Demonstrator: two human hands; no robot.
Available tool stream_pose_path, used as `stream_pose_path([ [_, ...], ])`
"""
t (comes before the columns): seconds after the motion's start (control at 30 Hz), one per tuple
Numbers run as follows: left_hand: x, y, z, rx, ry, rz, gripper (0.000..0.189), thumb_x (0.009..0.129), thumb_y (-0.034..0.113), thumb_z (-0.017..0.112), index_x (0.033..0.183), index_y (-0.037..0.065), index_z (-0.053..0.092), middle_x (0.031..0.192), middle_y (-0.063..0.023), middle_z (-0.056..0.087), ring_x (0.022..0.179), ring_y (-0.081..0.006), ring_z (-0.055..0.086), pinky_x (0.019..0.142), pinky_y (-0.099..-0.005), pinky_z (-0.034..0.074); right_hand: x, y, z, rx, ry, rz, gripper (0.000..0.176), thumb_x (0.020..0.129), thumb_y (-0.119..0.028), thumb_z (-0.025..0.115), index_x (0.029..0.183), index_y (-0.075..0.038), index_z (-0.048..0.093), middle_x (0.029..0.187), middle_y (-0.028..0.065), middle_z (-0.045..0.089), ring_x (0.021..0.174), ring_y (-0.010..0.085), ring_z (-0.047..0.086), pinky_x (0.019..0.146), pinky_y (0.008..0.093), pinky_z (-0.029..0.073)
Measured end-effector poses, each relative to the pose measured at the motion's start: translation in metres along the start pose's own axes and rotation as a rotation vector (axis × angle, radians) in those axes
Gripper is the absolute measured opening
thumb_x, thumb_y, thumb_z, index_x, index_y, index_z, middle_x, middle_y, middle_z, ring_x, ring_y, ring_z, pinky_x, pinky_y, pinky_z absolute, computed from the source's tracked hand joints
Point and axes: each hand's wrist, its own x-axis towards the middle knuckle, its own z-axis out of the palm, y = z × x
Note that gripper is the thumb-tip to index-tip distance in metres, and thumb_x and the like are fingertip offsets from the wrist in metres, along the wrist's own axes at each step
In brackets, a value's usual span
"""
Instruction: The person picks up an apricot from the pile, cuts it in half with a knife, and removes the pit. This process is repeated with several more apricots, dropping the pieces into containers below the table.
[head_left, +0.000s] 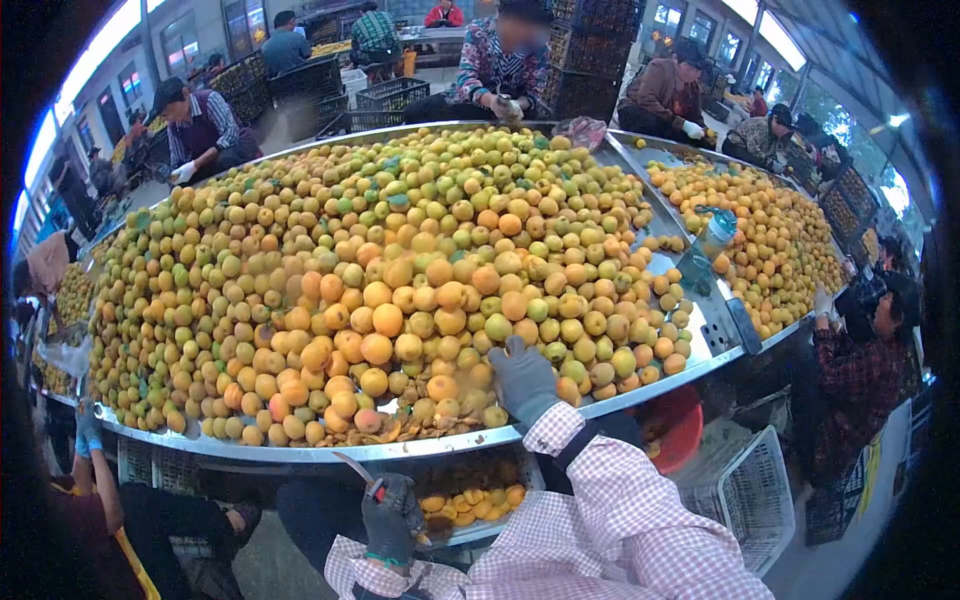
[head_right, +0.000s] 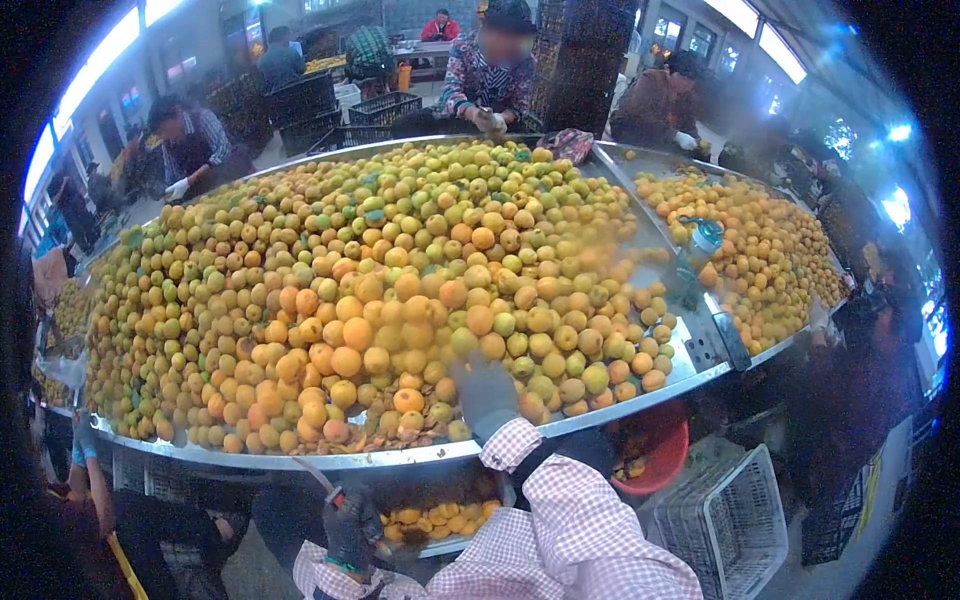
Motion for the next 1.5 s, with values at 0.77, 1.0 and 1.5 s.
stream_pose_path([
  [0.77,-0.042,0.000,-0.009,0.000,-0.580,-0.605,0.043,0.082,0.027,0.066,0.115,0.006,0.048,0.085,-0.0022,0.058,0.070,-0.0146,0.056,0.062,-0.0262,0.047,-0.152,-0.035,-0.051,2.395,-0.892,0.511,0.046,0.088,-0.016,0.055,0.130,-0.005,0.042,0.124,0.0088,0.048,0.109,0.0214,0.053,0.091,0.0331,0.044],
  [1.0,-0.042,0.021,0.006,0.486,-0.390,-0.184,0.028,0.083,0.017,0.063,0.106,0.005,0.052,0.078,-0.0039,0.052,0.064,-0.0106,0.049,0.054,-0.0251,0.042,-0.166,-0.025,-0.050,2.309,-0.726,0.432,0.040,0.093,-0.022,0.048,0.129,-0.009,0.035,0.125,0.0142,0.045,0.108,0.0261,0.054,0.087,0.0391,0.051],
  [1.5,-0.065,0.013,0.018,1.439,-0.330,0.699,0.028,0.080,0.025,0.061,0.101,0.007,0.059,0.073,-0.0146,0.063,0.062,-0.0335,0.062,0.052,-0.0428,0.048,-0.179,-0.059,-0.069,1.772,-0.669,0.351,0.033,0.078,-0.013,0.071,0.108,-0.005,0.059,0.110,0.0071,0.055,0.098,0.0159,0.054,0.087,0.0281,0.044],
])
